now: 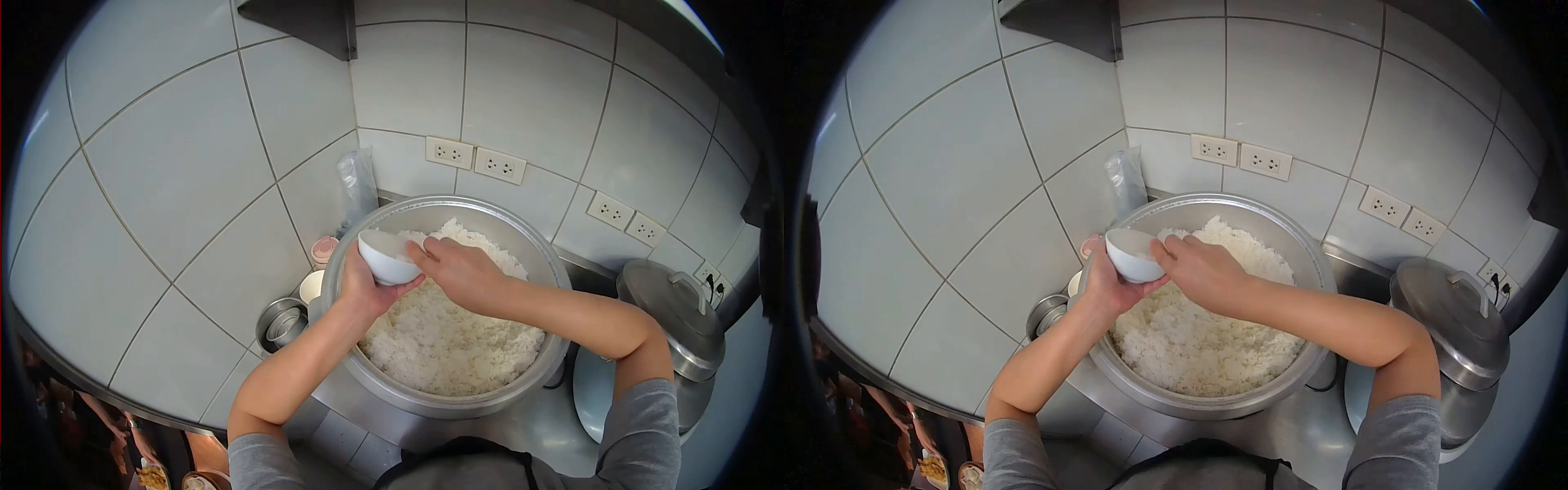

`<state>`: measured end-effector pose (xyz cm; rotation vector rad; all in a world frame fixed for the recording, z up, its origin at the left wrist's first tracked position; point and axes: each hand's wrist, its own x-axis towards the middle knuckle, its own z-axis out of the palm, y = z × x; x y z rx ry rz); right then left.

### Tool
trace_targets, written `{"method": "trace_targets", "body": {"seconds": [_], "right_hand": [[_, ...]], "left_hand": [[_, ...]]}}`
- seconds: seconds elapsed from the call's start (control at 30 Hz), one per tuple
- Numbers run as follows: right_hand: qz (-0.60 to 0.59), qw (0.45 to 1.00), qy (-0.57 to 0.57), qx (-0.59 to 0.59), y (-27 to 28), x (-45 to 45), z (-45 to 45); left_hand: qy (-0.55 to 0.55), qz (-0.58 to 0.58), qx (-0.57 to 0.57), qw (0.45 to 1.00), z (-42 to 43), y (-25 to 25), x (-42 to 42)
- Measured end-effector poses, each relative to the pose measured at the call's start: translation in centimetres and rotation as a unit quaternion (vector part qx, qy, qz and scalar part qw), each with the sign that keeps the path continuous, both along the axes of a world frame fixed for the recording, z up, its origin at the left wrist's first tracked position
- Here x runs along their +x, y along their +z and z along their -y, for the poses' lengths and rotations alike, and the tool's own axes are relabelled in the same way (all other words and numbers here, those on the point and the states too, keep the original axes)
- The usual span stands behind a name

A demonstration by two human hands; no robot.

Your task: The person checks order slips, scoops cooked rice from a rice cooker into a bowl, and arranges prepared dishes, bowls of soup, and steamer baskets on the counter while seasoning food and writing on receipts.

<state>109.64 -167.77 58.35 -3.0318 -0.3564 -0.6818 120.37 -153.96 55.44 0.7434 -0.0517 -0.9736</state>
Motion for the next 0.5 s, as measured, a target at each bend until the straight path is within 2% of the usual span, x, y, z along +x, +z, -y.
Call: {"method": "trace_targets", "body": {"seconds": [0.07, 0.1, 0.17, 0.27, 0.33, 0.37, 0.4, 0.5], "right_hand": [[-0.019, 0.998, 0.037, 0.043, -0.6, 0.4, 1.3], [-0.036, 0.988, 0.015, 0.147, -0.5, 1.1, 2.4], [-0.071, 0.934, -0.031, 0.35, -0.1, 3.2, 5.3], [-0.121, 0.962, -0.146, 0.199, -3.7, 6.0, 9.1], [-0.086, 0.993, -0.083, -0.015, -6.8, 7.0, 8.8], [-0.067, 0.989, -0.05, -0.123, -8.1, 7.3, 8.2], [-0.072, 0.992, -0.015, -0.101, -9.3, 7.6, 7.5], [-0.065, 0.986, 0.074, -0.133, -9.5, 7.7, 6.4]], "left_hand": [[0.009, 0.01, 0.006, 1.0, -0.2, 0.2, -0.2], [0.016, 0.019, 0.012, 1.0, -0.5, 0.4, -0.2], [0.016, 0.028, 0.008, 0.999, -1.2, 0.3, 0.3], [0.006, 0.028, -0.007, 1.0, -2.1, 0.4, 1.5], [0.011, 0.028, -0.004, 1.0, -2.5, 1.1, 1.6], [0.009, 0.031, -0.003, 0.999, -2.7, 1.4, 1.4], [0.009, 0.034, -0.003, 0.999, -2.9, 1.5, 0.9], [-0.008, 0.04, -0.008, 0.999, -3.5, 1.0, 0.8]]}}
